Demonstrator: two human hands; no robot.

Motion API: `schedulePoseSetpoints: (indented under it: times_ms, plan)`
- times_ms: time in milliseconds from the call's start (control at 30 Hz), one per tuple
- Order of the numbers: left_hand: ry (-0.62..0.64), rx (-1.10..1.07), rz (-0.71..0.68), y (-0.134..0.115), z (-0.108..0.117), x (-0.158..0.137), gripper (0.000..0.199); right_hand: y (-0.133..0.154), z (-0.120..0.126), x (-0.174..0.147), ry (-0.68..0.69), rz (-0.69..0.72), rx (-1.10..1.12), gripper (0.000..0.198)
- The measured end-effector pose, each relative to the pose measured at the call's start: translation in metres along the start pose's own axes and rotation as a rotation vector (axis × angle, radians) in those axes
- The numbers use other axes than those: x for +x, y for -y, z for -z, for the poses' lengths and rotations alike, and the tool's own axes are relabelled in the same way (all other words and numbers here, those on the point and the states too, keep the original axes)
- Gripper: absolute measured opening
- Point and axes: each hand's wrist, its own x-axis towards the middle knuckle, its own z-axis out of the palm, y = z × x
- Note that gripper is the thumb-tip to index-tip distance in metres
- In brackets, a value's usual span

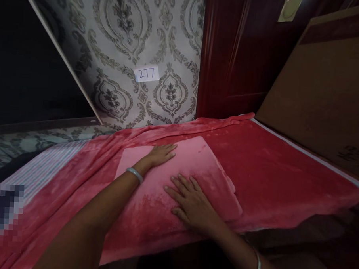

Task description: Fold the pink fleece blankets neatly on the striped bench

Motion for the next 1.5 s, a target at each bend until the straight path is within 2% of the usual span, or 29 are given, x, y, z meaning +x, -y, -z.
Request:
schedulePoseSetpoints:
  times_ms: [133,333,500,633,733,833,933,1067,1167,1333,1500]
  plan:
    - [-0.045,-0.094,0.001,0.009,-0.002,0.008,0.065,0.002,0.002,0.002,0.022,-0.014,-0.010,0.065]
    - [-0.090,-0.096,0.001,0.012,-0.009,0.007,0.065,0.003,0.003,0.002,0.031,-0.032,-0.007,0.067]
    - [-0.114,0.020,0.020,0.003,-0.006,0.005,0.060,0.002,0.003,0.003,0.030,-0.024,0.008,0.063]
    - [-0.166,0.168,0.092,-0.012,0.006,-0.002,0.059,0.004,0.015,0.006,0.104,-0.057,0.039,0.059]
    - [-0.197,0.131,0.029,-0.019,0.017,-0.017,0.054,0.015,0.033,0.016,0.124,-0.073,0.061,0.053]
    - [-0.149,-0.032,-0.096,-0.020,0.023,-0.040,0.057,0.030,0.043,0.035,0.110,0.031,0.114,0.044]
    - [-0.058,-0.029,-0.114,-0.017,0.019,-0.064,0.059,0.041,0.034,0.050,0.106,0.147,0.159,0.045]
    - [0.011,0.139,0.010,-0.008,0.008,-0.080,0.060,0.045,0.007,0.051,0.115,0.190,0.155,0.057]
    - [0.019,0.157,0.041,0.001,0.006,-0.076,0.061,0.043,-0.004,0.045,0.115,0.184,0.146,0.057]
    - [0.041,0.099,0.099,0.020,0.011,-0.059,0.061,0.041,-0.004,0.043,0.109,0.179,0.133,0.059]
    - [-0.014,0.058,0.098,0.029,0.004,-0.054,0.059,0.041,-0.005,0.044,0.114,0.166,0.146,0.058]
